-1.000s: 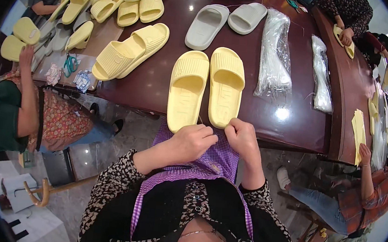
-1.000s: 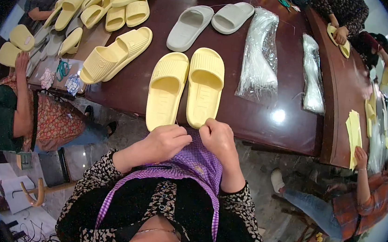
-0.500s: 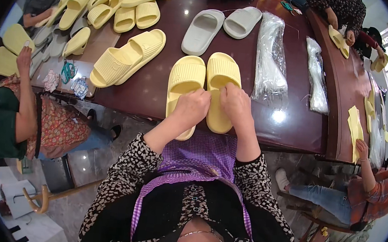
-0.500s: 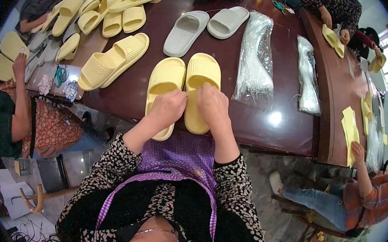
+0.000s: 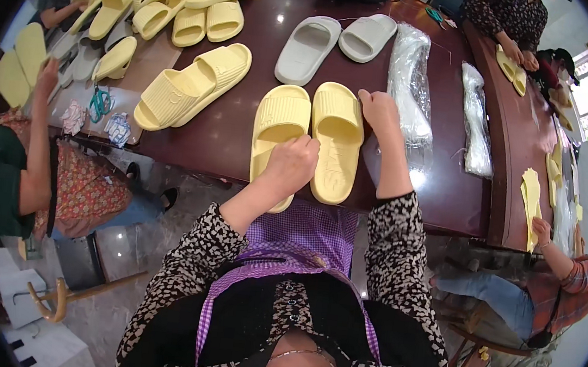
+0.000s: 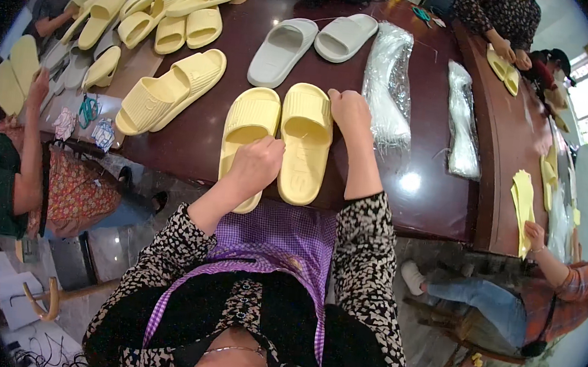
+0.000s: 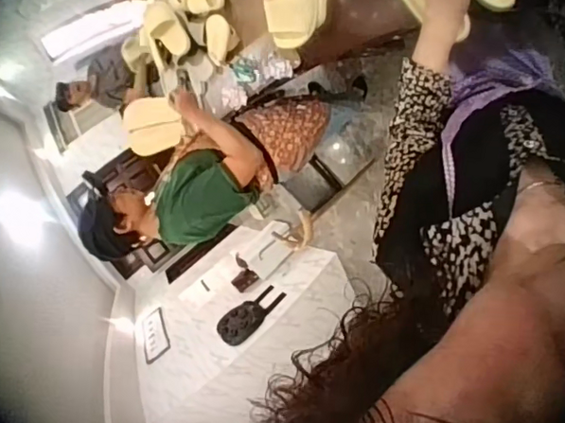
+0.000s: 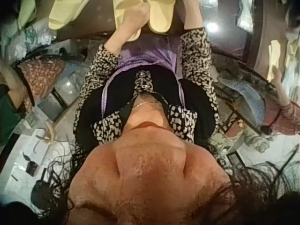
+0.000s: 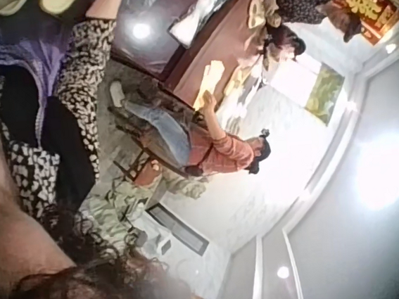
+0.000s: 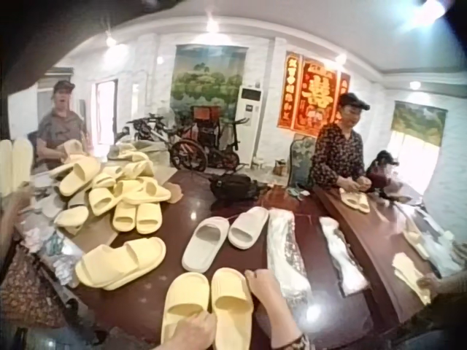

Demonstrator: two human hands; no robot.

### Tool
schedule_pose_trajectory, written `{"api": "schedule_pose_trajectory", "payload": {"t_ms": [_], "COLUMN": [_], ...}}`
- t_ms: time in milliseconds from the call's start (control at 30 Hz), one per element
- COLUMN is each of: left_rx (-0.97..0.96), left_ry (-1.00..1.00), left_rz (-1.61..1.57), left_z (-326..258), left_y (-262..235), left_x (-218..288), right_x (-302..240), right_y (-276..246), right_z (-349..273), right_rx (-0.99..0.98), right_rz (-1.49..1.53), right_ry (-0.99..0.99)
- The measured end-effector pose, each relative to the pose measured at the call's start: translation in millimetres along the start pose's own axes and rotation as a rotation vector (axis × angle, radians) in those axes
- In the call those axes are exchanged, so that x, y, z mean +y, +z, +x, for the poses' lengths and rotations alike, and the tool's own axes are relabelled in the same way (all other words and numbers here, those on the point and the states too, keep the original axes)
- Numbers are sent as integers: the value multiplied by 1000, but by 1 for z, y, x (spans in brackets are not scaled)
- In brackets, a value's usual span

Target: The person fastens pairs of slippers together by threading plastic tag fasteners through them by hand and sets the attached slippers aside.

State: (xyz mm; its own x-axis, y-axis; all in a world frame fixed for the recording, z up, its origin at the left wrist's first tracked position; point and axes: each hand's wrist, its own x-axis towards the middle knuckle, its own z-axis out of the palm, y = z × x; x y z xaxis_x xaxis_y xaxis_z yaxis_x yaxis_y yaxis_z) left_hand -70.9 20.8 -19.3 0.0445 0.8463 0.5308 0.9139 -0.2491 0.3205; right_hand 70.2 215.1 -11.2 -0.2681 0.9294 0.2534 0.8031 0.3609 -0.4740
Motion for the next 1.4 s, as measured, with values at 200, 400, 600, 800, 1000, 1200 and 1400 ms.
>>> {"api": "schedule_pose_trajectory", "payload": {"t_ms": [200, 400, 600, 800, 1000, 1200, 1400], "left_rx": [13, 100, 122, 86, 97, 111, 122], "left_ry": [35, 53, -26, -23, -8, -4, 4], "left_rz": [-50, -155, -367, -374, -372, -356, -324], "left_z": [-3, -4, -6, -8, -4, -5, -7], "left_y": [-8, -25, -23, -23, -22, -23, -24], "left_x": [-3, -12, -29, -32, -30, -30, -28], "right_x": [11, -3, -48, -97, -104, -110, -96], "right_y": [20, 23, 15, 19, 49, 48, 38], "right_z": [27, 28, 20, 10, 26, 29, 21], "right_rx": [-182, -11, -203, -444, -448, -586, -420], "right_rz": [73, 284, 725, 548, 352, 14, -41], "right_ry": [-6, -42, -204, -414, -882, -746, -737]}}
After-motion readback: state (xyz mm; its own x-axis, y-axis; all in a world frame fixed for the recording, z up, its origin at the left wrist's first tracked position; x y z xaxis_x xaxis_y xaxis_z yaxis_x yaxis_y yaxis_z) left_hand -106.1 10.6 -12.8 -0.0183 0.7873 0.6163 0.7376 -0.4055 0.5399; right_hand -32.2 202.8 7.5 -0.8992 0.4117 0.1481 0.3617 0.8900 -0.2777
